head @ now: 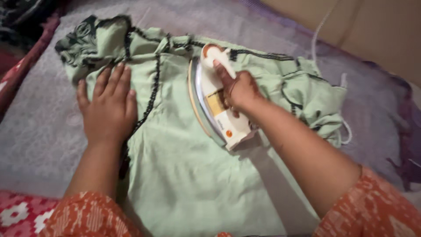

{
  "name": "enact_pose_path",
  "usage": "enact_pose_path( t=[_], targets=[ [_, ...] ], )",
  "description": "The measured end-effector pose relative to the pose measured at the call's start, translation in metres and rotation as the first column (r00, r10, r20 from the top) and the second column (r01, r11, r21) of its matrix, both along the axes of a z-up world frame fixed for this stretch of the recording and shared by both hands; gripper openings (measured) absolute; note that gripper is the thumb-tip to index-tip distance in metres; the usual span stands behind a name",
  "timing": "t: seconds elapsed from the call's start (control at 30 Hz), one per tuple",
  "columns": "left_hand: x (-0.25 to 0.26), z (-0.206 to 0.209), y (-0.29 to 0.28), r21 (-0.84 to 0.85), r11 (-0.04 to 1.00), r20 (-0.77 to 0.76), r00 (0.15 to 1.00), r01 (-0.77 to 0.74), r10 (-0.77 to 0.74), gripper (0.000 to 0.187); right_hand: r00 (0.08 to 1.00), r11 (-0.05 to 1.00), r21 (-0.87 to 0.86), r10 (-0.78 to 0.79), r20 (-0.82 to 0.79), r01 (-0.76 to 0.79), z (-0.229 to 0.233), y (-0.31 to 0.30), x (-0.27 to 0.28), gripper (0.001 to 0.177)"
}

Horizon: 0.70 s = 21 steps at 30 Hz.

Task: The person irons a light green garment with black embroidery on a bed, smoothing the fabric and adjusting the sleeves. After finishing the green garment, the person picks up a grey and white striped shirt and begins to unfold and smooth it out.

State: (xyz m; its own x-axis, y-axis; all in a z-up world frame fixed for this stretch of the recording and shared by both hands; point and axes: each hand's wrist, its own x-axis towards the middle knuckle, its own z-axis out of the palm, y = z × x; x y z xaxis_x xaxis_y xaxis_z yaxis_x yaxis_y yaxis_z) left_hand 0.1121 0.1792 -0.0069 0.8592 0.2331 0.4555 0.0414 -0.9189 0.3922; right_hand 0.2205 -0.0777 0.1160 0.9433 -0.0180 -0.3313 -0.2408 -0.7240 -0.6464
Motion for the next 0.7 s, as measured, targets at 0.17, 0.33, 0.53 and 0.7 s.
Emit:
enact_pose_path(
  t=[0.17,0.33,0.53,0.7],
  targets=[
    [0.001,-0.001,0.001,0.011,1.0,0.007,1.0,0.014,-0.014,0.051,0.991,0.995,0.007,0.102,-0.089,-0.102,0.007,-0.049,-0.04,0.082],
    [-0.001,-0.003,0.002,-0.01,0.999,0.017,0.999,0.04,-0.04,0.051,0.985,0.997,0.046,-0.052,-0.162,0.061,0.007,-0.108,-0.084,0.077],
    [0.02,0.025,-0.032,0.288,0.958,0.044,0.999,-0.004,-0.009,0.019,0.986,0.987,0.072,-0.137,-0.096,0.144,0.004,-0.123,-0.081,0.071],
    [0.037,0.016,-0.16,0.155,0.905,-0.002,0.916,0.396,-0.4,0.058,0.978,0.976,0.087,-0.197,-0.063,0.202,-0.003,-0.102,-0.038,0.072]
  ],
)
